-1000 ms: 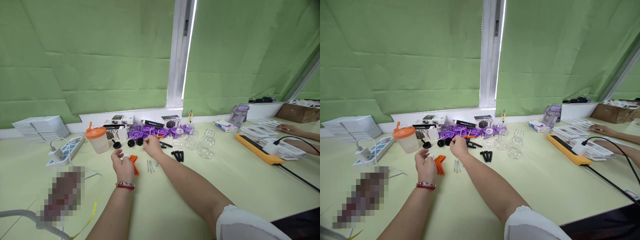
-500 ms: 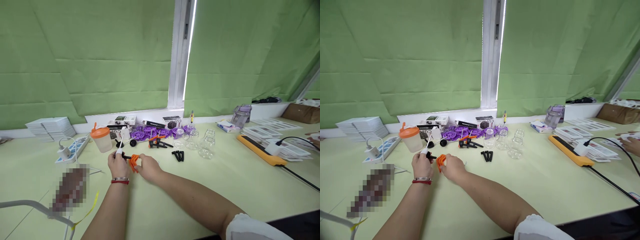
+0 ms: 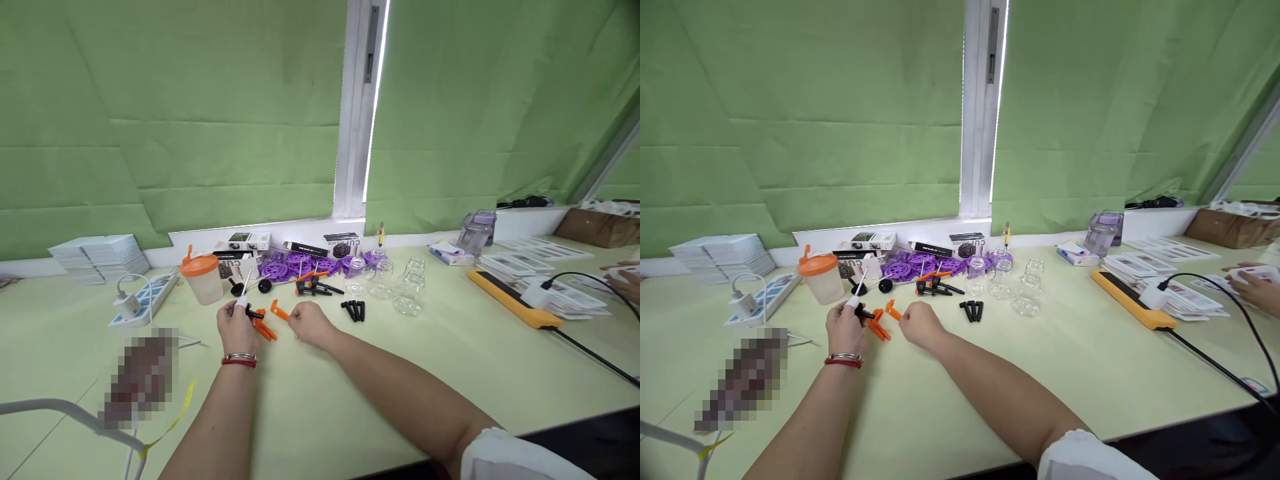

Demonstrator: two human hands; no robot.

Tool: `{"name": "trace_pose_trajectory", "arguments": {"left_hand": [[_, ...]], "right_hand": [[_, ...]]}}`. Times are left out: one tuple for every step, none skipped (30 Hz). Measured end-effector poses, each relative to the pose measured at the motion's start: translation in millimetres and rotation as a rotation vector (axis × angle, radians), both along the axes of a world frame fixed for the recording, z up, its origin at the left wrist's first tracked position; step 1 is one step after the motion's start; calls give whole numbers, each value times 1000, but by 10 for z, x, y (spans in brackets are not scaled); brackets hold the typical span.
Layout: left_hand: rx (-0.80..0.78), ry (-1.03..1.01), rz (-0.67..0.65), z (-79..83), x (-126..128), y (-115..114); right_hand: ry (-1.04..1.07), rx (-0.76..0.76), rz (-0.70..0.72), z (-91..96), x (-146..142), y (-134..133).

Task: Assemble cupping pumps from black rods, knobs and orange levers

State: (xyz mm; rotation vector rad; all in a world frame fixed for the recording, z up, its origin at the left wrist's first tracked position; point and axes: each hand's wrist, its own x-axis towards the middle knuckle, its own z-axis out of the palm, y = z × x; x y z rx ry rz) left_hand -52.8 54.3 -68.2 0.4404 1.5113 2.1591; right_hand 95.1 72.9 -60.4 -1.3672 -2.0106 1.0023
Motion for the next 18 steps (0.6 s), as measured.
{"name": "trace_pose_trajectory", "arguments": {"left_hand": [[9, 8, -36, -1, 12, 1], [20, 19, -80, -4, 27, 0], [30, 31, -127, -6, 46, -4], [39, 41, -176, -8, 71, -13], [42, 55, -233, -8, 103, -26], [37, 82, -301, -6, 141, -45], [29, 118, -374, -1, 187, -70], [12, 185, -465, 8, 240, -100], [-6, 264, -556, 19, 298, -134], [-15, 333, -620, 32, 359, -171], [-37, 386, -678, 44, 421, -208], [-59, 421, -721, 55, 480, -243], [-79, 453, -759, 64, 533, -275], [-89, 481, -800, 68, 579, -300], [-93, 497, -824, 70, 615, -320], [-92, 510, -841, 68, 642, -335], [-90, 522, -848, 65, 660, -344], [-93, 538, -844, 62, 672, -350]], "right_hand": [[102, -47, -12, 23, 102, 32], [208, -120, -23, 48, 223, 61], [323, -217, -26, 72, 361, 87], [424, -326, 6, 91, 512, 110], [517, -407, 52, 102, 670, 129], [605, -460, 83, 102, 830, 145], [678, -491, 120, 92, 985, 159], [741, -516, 154, 71, 1128, 171], [790, -538, 188, 42, 1253, 181], [823, -559, 220, 7, 1357, 190], [846, -578, 251, -30, 1436, 199], [856, -596, 281, -66, 1492, 205], [854, -613, 312, -97, 1526, 211], [843, -628, 341, -123, 1542, 214], [827, -641, 365, -143, 1543, 215], [811, -651, 383, -156, 1535, 214], [794, -661, 397, -165, 1522, 211], [776, -675, 409, -170, 1509, 207]]}}
